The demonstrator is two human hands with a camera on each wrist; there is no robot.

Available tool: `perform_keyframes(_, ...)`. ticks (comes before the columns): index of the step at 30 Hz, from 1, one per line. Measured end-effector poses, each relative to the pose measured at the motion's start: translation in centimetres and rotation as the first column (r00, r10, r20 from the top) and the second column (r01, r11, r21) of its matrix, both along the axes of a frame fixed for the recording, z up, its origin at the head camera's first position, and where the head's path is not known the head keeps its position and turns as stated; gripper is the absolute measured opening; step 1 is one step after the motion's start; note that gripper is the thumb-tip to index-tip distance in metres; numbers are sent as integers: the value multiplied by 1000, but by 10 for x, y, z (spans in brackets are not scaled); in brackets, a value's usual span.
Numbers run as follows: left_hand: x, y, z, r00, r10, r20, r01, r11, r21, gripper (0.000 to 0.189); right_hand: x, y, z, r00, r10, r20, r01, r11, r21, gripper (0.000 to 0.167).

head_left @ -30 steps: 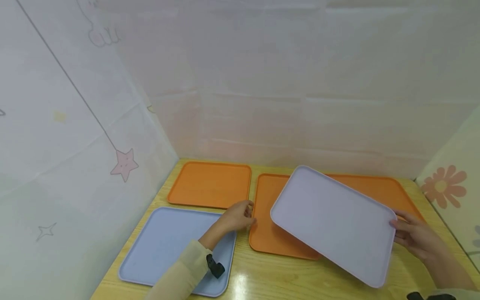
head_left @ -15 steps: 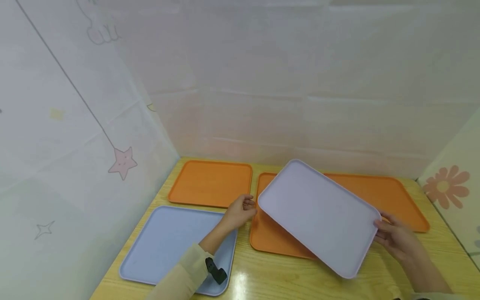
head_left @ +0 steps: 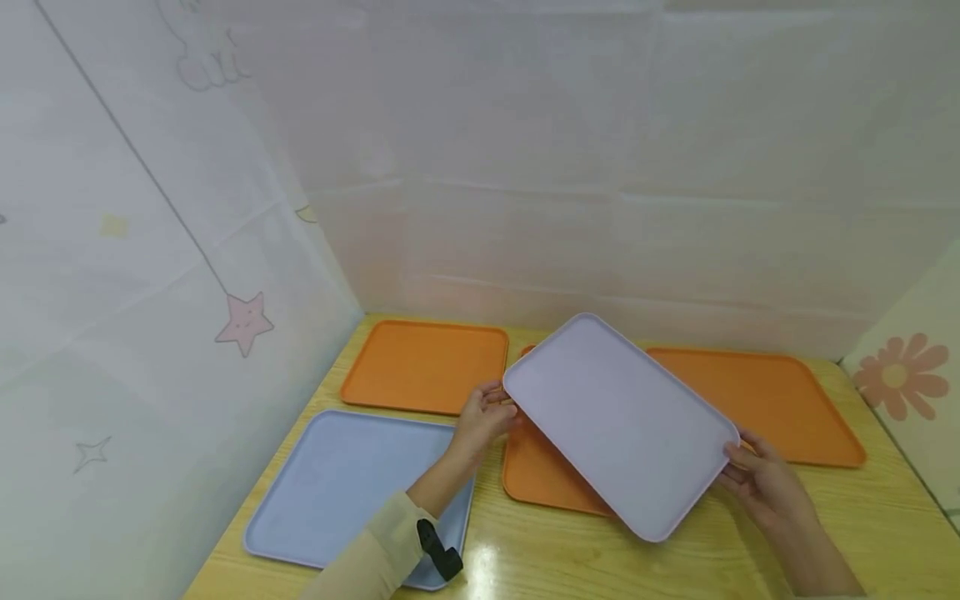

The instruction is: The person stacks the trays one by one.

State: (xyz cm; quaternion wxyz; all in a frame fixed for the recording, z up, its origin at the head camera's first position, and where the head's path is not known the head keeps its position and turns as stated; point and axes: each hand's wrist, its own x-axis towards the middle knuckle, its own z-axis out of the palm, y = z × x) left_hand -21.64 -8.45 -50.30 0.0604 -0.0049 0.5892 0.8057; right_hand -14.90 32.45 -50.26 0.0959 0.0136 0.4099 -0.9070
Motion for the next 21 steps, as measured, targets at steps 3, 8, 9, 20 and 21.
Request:
perform_keyframes(3, 1, 2, -1, 1000, -22, -12, 23, 1000, 21, 70, 3, -11, -1, 999, -37, 28, 37, 999, 11, 34)
perform_keyframes(8, 2, 10, -2, 999, -34, -33, 35, 999, 29, 80, 8, -31, -5, 995, -90, 44, 89, 996, 25, 30)
perform_keyframes(9, 2, 12, -2, 999, -34, -36, 35, 999, 22, 83, 10, -34, -6, 994, -101, 48, 100, 995, 26, 29)
perform_keyframes(20, -3, 29, -2, 999, -39, -6, 39, 998, -44, 99, 31, -68, -5, 969, -237, 75, 238, 971, -9, 28)
perform_keyframes(21, -4, 30, -2, 999, -43, -3, 43, 998, -43, 99, 33, -71, -5, 965, -249, 85, 250, 968, 4, 28)
